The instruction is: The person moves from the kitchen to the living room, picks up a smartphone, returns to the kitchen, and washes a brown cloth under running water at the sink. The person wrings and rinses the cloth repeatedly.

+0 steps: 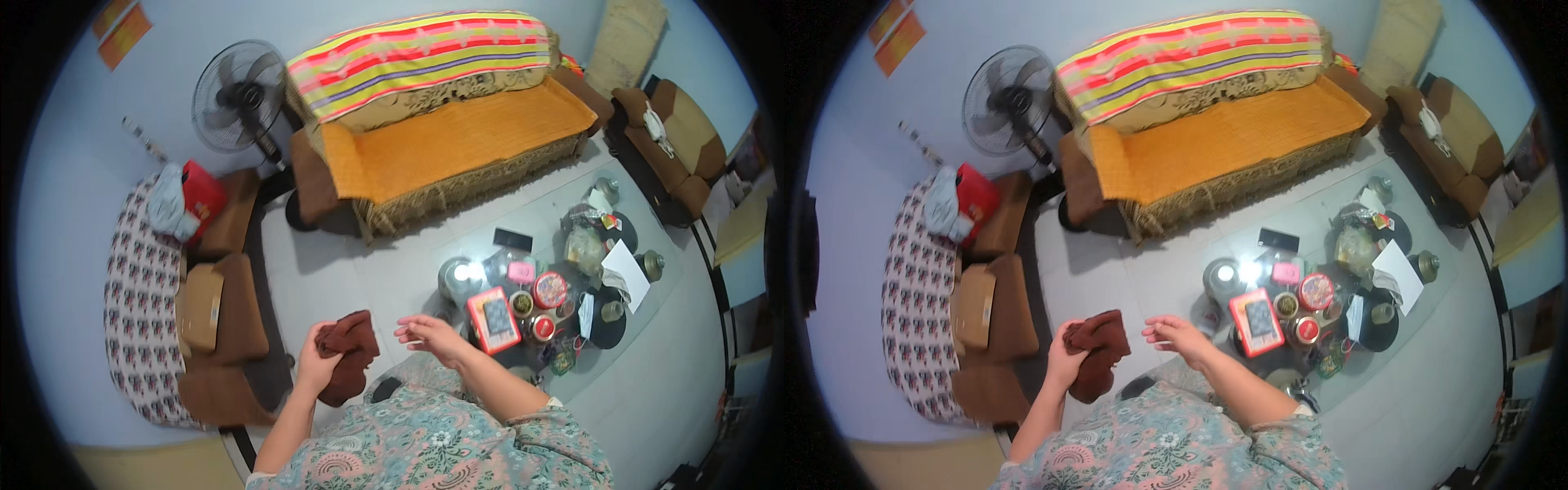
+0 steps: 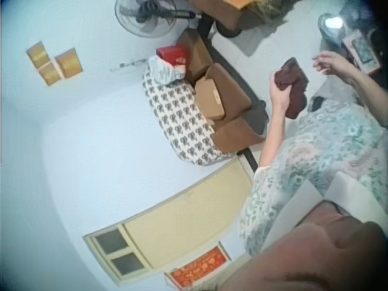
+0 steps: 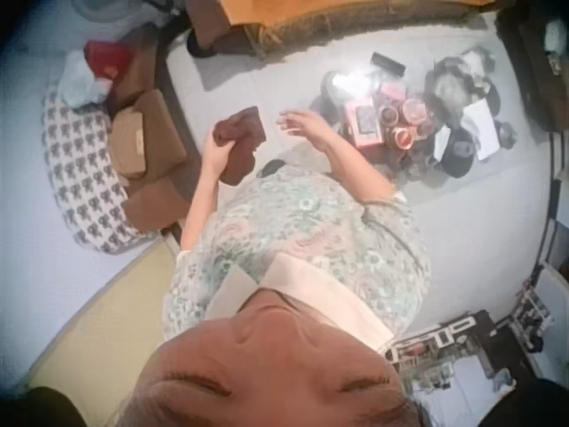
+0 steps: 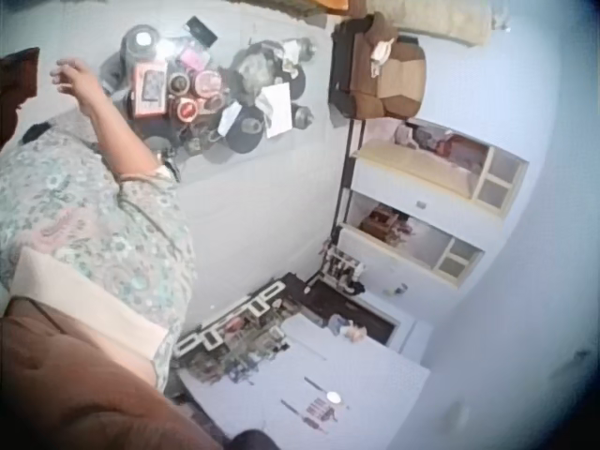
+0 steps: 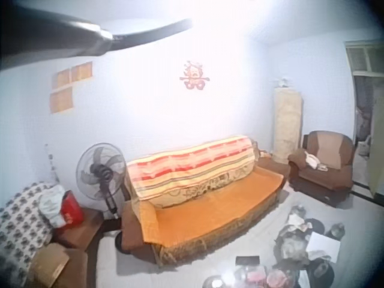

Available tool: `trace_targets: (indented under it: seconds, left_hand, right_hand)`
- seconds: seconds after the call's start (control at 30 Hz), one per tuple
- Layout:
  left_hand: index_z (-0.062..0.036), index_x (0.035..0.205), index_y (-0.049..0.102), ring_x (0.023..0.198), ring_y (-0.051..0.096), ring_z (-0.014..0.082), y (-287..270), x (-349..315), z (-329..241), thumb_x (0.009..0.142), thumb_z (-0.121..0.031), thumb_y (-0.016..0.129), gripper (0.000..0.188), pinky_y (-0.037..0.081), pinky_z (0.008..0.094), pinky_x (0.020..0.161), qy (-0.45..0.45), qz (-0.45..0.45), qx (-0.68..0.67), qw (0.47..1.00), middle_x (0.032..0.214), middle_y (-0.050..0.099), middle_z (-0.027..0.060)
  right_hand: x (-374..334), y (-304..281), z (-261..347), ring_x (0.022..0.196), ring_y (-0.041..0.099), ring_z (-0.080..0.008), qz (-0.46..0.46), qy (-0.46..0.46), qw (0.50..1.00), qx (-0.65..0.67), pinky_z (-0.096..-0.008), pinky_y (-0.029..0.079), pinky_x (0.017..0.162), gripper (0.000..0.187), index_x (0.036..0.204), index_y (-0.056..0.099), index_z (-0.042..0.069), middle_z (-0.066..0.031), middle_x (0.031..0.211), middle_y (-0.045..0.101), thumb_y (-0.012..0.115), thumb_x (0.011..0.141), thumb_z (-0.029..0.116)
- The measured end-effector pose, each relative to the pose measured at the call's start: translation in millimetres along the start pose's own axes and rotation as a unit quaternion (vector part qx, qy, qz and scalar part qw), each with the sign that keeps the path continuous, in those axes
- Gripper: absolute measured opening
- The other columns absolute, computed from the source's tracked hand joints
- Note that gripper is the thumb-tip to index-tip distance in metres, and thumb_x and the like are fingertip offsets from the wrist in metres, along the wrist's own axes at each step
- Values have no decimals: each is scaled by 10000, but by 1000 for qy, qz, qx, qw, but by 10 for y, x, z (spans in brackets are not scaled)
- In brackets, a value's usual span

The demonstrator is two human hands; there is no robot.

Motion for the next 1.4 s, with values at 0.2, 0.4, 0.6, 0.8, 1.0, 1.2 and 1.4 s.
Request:
trace_targets:
  seconds: [0.2,0.4,0.6,0.8,1.0,1.2,1.4]
  left_hand:
    - [-66,1153,483,1021,541,168,248,1520,-283,732,58,647,468,439,298,890,-12,36,1,999,1087,558,66]
    - [-63,1167,473,1042,532,168,1062,2843,-567,736,53,649,480,425,300,915,25,173,-61,983,1110,550,68]
    - [-65,1200,462,1069,527,157,1954,3828,-692,751,12,670,500,413,296,926,5,362,17,932,1132,552,65]
    - [-88,1228,457,1039,559,164,2902,4717,-755,762,-15,659,513,432,277,891,23,529,60,846,1122,580,82]
    - [-102,1247,461,1037,575,184,3551,5192,-1011,740,-29,686,560,457,294,870,73,641,208,735,1093,600,108]
    - [-195,1243,470,954,626,296,3781,5692,-705,710,-103,716,594,493,349,775,115,642,179,737,1029,635,139]
    - [-84,1232,482,1083,529,175,3598,5999,-652,707,27,701,580,430,308,924,47,643,199,738,1178,537,79]
  right_hand:
    - [985,-864,713,886,579,-107,-101,13,990,99,-245,478,764,245,1143,544,70,-48,1034,620,463,945,188]
    - [1207,-1669,1410,855,591,-108,-195,-32,961,195,-234,495,740,230,1138,529,61,-45,1005,625,467,930,135]
    - [1377,-2041,1524,840,590,-110,-261,-62,922,280,-244,500,739,233,1144,522,60,-50,1010,619,478,929,138]
    - [1557,-2434,1519,854,590,-121,-377,-96,851,353,-249,494,747,239,1156,522,78,-49,1020,619,467,930,132]
    - [2134,-3356,1049,821,608,-121,-518,-73,710,471,-248,529,671,187,1065,542,64,-57,982,626,529,901,153]
    - [2713,-4790,568,1092,507,-283,-773,157,504,351,-431,438,894,639,1160,513,-32,-173,1147,527,693,755,430]
    - [2869,-5083,646,1274,262,-347,-817,320,401,264,-430,377,997,1051,1300,248,-112,-202,1350,273,785,620,482]
Point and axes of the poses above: each hand's wrist, its own x-axis towards the middle knuckle, its own y-axis out of the palm, z = x × y, the point moved 4 cm from there along x, towards the middle knuckle
